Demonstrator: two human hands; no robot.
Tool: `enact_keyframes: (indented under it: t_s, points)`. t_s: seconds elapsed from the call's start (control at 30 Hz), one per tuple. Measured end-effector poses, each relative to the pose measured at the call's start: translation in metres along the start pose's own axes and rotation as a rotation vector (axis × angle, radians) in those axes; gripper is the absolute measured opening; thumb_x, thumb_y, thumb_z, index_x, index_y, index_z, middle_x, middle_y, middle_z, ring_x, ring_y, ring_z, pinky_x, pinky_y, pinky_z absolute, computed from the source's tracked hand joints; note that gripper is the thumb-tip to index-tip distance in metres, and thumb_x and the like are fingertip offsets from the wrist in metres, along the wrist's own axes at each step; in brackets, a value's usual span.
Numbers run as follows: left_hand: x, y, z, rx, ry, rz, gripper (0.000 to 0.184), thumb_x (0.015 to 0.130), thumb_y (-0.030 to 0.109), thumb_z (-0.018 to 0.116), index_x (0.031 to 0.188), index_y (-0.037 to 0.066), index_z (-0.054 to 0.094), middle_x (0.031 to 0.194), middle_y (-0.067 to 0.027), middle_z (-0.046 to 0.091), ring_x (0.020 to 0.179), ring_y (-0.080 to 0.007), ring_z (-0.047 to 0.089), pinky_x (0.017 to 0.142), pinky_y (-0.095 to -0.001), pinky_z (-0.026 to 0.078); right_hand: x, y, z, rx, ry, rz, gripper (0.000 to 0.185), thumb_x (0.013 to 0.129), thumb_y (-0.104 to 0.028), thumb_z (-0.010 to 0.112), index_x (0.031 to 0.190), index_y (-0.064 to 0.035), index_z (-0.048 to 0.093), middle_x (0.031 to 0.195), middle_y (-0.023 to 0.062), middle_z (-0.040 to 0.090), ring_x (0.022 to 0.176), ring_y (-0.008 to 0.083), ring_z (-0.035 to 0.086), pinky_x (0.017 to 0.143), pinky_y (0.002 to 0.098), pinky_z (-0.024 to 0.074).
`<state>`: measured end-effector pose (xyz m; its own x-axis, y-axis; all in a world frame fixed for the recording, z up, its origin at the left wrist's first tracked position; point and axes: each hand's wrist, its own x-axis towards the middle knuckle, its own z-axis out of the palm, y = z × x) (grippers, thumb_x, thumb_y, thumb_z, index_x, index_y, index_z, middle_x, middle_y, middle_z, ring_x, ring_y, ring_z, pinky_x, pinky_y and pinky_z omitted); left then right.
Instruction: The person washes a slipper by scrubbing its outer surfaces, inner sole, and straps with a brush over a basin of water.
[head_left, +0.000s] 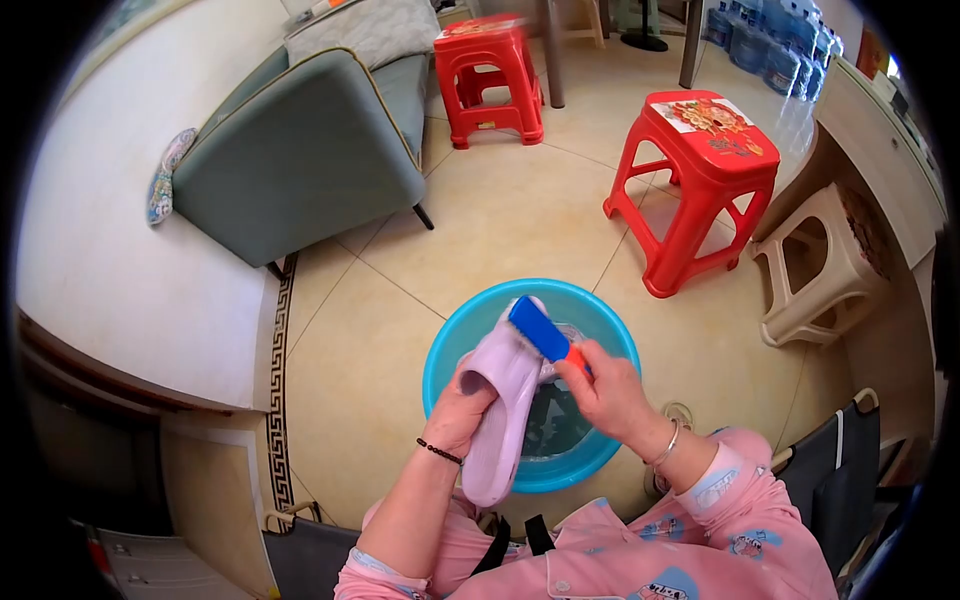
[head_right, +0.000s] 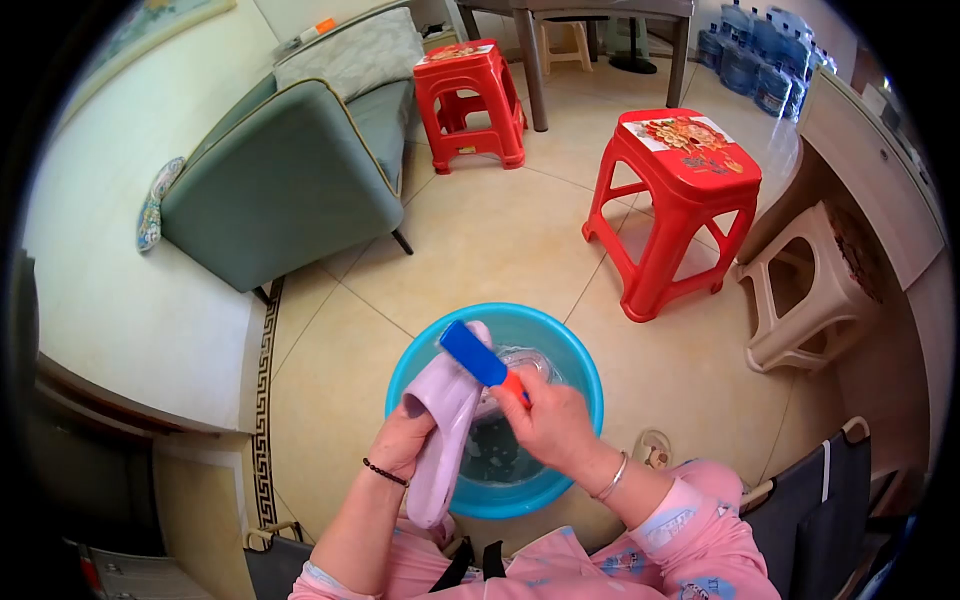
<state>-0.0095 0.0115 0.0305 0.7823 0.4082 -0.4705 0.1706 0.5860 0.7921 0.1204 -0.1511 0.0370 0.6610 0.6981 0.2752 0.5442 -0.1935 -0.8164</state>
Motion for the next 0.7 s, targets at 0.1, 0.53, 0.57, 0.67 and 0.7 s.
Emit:
enact_keyframes:
  t_s: [0.1, 0.53, 0.57, 0.67, 0.7]
  points:
    - [-0.003, 0.003, -0.001, -0.019, 0.006, -0.009, 0.047, 0.087, 0.006, 0.064, 0.13, 0.006, 0.046, 0.114, -0.0083, 0.06, 0.096, -0.0198, 0.063, 0.081, -0.0342, 0.054, -0.014, -0.015, 0.004, -0.002, -0.034, -0.066, 0.026, 0.088, -0.031, 0.064, 0.098, -0.008, 0.059, 0.062, 0.016, 0.06, 0.056, 0.0363, 0.061, 0.048, 0.042, 0.0476]
    - [-0.002, -0.005, -0.003, -0.118, 0.011, -0.102, 0.038, 0.087, 0.015, 0.067, 0.122, 0.005, 0.054, 0.106, -0.0081, 0.064, 0.09, -0.0185, 0.064, 0.076, -0.0323, 0.055, -0.017, -0.015, 0.01, 0.084, -0.06, -0.111, 0.026, 0.088, -0.031, 0.063, 0.098, -0.0066, 0.058, 0.064, 0.017, 0.059, 0.057, 0.038, 0.06, 0.048, 0.0435, 0.0453]
    - [0.0, -0.008, -0.005, -0.134, 0.006, -0.085, 0.037, 0.087, 0.015, 0.067, 0.121, 0.005, 0.054, 0.105, -0.0083, 0.064, 0.089, -0.0186, 0.064, 0.075, -0.0322, 0.055, -0.02, -0.018, 0.01, 0.107, -0.126, -0.163, 0.027, 0.088, -0.031, 0.063, 0.098, -0.0066, 0.058, 0.064, 0.0169, 0.059, 0.057, 0.0377, 0.061, 0.048, 0.0431, 0.0455]
    - [-0.002, -0.007, -0.011, -0.082, -0.017, -0.151, 0.038, 0.087, 0.015, 0.067, 0.121, 0.003, 0.054, 0.105, -0.0084, 0.064, 0.09, -0.0185, 0.064, 0.077, -0.0319, 0.054, -0.014, -0.013, 0.01, 0.087, -0.071, -0.134, 0.027, 0.088, -0.031, 0.063, 0.098, -0.0063, 0.058, 0.064, 0.0171, 0.059, 0.058, 0.0373, 0.061, 0.048, 0.0425, 0.0458]
    - [-0.002, -0.006, -0.012, -0.07, -0.036, -0.197, 0.038, 0.087, 0.015, 0.067, 0.122, 0.003, 0.054, 0.105, -0.0084, 0.064, 0.09, -0.0183, 0.064, 0.077, -0.0315, 0.054, -0.009, -0.009, 0.01, 0.06, -0.004, -0.087, 0.027, 0.088, -0.031, 0.063, 0.098, -0.0062, 0.058, 0.064, 0.0173, 0.059, 0.058, 0.0375, 0.061, 0.048, 0.0427, 0.0457]
